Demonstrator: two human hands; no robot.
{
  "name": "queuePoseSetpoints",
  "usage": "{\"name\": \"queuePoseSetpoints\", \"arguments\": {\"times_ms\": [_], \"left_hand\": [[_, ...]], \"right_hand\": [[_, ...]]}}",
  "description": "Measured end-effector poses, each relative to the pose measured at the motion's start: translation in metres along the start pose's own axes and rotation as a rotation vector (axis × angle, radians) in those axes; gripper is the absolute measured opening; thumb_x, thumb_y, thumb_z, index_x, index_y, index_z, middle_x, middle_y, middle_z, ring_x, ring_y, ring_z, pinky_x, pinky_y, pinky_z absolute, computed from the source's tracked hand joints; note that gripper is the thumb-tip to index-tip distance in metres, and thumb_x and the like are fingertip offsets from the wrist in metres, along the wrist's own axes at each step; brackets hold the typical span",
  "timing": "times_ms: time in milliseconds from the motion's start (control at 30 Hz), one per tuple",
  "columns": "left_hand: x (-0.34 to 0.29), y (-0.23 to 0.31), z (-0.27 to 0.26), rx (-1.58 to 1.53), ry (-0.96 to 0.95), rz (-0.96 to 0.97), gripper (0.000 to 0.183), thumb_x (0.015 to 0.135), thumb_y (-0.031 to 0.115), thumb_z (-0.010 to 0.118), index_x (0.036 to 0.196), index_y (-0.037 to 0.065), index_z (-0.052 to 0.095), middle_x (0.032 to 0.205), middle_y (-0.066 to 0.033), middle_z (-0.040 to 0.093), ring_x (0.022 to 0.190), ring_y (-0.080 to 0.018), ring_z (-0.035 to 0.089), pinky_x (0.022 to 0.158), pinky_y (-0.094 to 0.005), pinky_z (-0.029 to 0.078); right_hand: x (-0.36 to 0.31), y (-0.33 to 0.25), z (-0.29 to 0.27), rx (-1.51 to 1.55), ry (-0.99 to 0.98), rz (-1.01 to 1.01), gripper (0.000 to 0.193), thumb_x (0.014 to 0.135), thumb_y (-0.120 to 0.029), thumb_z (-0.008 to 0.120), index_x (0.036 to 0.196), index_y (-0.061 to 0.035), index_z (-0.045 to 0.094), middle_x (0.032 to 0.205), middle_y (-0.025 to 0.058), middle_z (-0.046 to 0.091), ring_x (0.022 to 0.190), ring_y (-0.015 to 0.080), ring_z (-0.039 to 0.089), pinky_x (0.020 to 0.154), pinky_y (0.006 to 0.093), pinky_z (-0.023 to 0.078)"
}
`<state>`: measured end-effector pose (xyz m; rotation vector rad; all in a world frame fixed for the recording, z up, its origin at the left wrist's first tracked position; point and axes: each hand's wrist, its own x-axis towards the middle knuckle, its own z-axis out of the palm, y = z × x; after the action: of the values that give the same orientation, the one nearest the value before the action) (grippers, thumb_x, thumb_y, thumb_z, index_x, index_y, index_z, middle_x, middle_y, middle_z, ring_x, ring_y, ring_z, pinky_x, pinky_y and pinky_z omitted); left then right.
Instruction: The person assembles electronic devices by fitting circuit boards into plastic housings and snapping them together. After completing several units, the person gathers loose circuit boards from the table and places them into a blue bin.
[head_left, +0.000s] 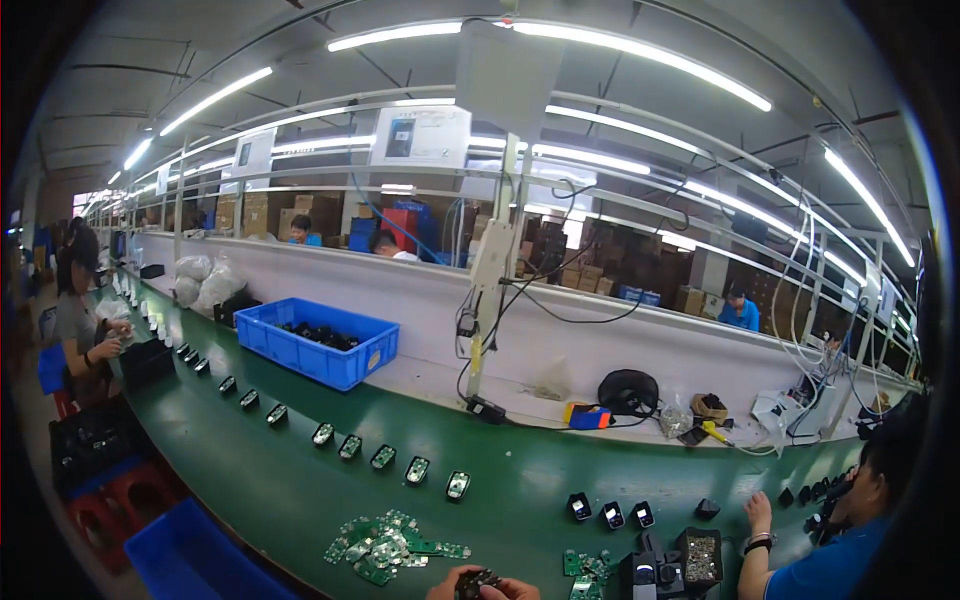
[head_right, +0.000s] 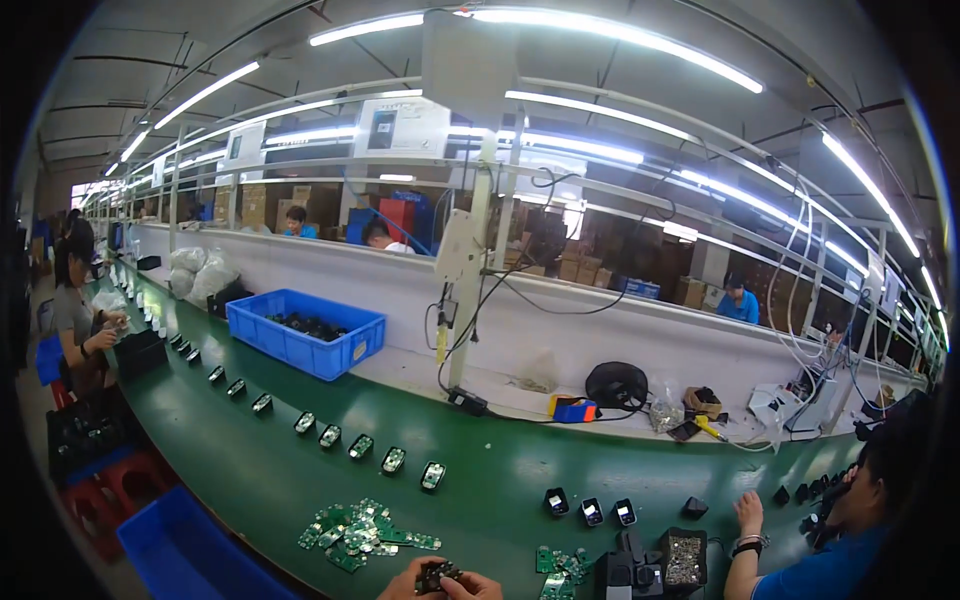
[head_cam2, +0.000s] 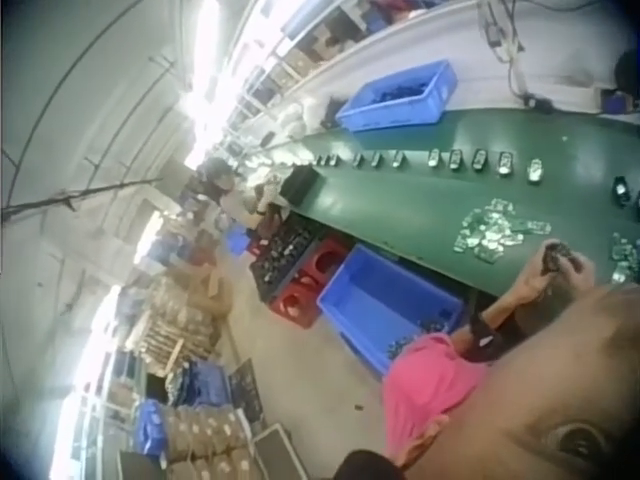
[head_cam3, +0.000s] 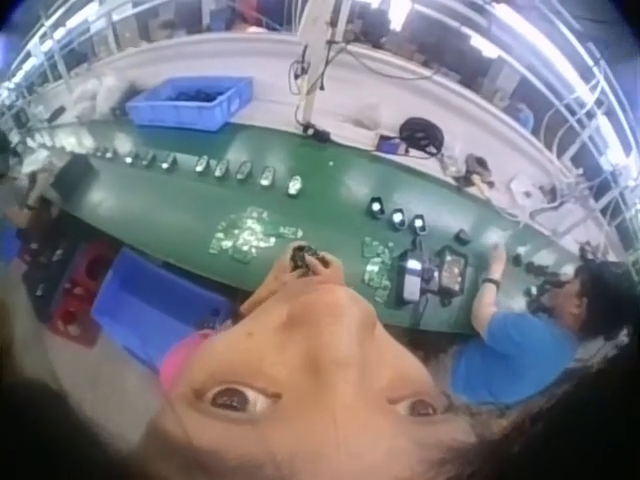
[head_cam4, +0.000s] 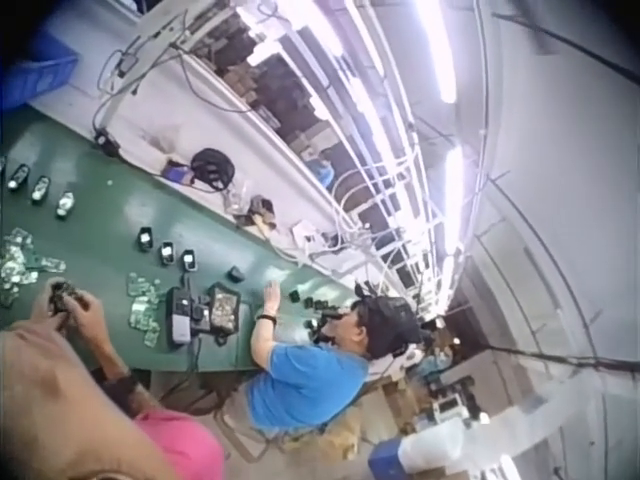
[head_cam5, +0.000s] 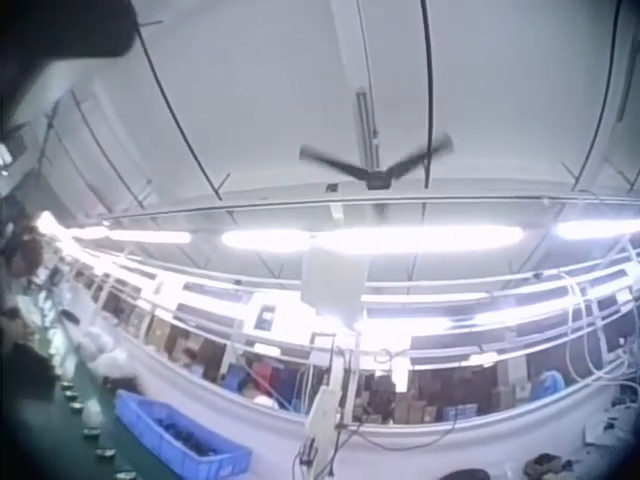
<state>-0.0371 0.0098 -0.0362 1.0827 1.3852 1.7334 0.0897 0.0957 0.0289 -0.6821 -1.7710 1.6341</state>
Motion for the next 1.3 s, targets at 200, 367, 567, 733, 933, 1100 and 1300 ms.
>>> {"name": "queuePoseSetpoints", "arguments": {"times_ms": [200,367,567,733,933,1100,1300], "left_hand": [[-0.007,0.017,0.0,0.13,0.024,0.068,0.044,0.086,0.01,0.069,0.128,0.006,0.057,0.111,-0.0153,0.062,0.091,-0.021,0.064,0.075,-0.0344,0.054],[-0.01,0.029,-0.003,0.17,0.046,-0.111,0.049,0.085,0.01,0.068,0.132,0.011,0.058,0.115,-0.0161,0.06,0.1,-0.0272,0.065,0.081,-0.0377,0.054],[-0.018,0.027,0.009,0.343,0.142,0.087,0.046,0.086,0.014,0.065,0.132,0.012,0.059,0.123,-0.013,0.059,0.114,-0.0304,0.058,0.096,-0.0372,0.048],[-0.029,0.027,0.015,0.266,0.169,0.075,0.052,0.089,0.006,0.058,0.139,0.015,0.054,0.12,-0.0162,0.061,0.113,-0.0312,0.059,0.095,-0.0367,0.048],[-0.025,0.042,0.01,0.347,0.313,0.139,0.052,0.086,-0.005,0.052,0.137,0.003,0.051,0.128,-0.0229,0.059,0.12,-0.0384,0.058,0.101,-0.0398,0.047],[-0.03,0.049,-0.004,-0.287,0.128,-0.101,0.047,0.093,0.001,0.049,0.141,0.004,0.046,0.126,-0.0114,0.058,0.094,-0.013,0.063,0.075,-0.0271,0.055],[-0.037,0.035,0.008,-0.137,0.244,-0.161,0.037,0.102,0.02,0.054,0.134,0.003,0.049,0.103,-0.0072,0.065,0.061,-0.0095,0.062,0.051,-0.0217,0.049]], "right_hand": [[0.002,0.016,-0.004,-0.11,0.029,0.024,0.033,0.094,-0.029,0.062,0.082,0.0006,0.068,0.068,0.0037,0.062,0.06,0.012,0.053,0.054,0.0316,0.042],[0.003,-0.006,-0.015,-0.143,-0.161,0.256,0.035,0.095,-0.031,0.06,0.084,0.0017,0.068,0.066,0.0042,0.061,0.061,0.0123,0.053,0.054,0.0322,0.042],[-0.012,-0.018,-0.01,-0.413,-0.174,0.136,0.038,0.094,-0.03,0.061,0.075,0.0025,0.064,0.059,0.0059,0.055,0.057,0.012,0.048,0.053,0.0361,0.039],[-0.021,-0.021,-0.01,-0.335,-0.248,0.203,0.037,0.095,-0.029,0.064,0.083,0.0054,0.065,0.068,0.013,0.062,0.064,0.0181,0.056,0.06,0.038,0.046],[-0.01,-0.01,0.009,-0.413,-0.046,-0.033,0.031,0.092,-0.02,0.064,0.072,0.0041,0.059,0.059,0.0137,0.054,0.052,0.0173,0.05,0.051,0.0357,0.038],[-0.006,-0.014,0.019,-0.505,0.032,-0.073,0.026,0.092,-0.015,0.065,0.073,0.0021,0.061,0.061,0.0149,0.055,0.051,0.0253,0.05,0.051,0.0364,0.039],[-0.021,-0.003,0.016,-0.658,0.053,-0.177,0.035,0.091,-0.019,0.069,0.064,-0.0017,0.055,0.06,0.0116,0.057,0.048,0.0249,0.054,0.046,0.0368,0.04]]}}
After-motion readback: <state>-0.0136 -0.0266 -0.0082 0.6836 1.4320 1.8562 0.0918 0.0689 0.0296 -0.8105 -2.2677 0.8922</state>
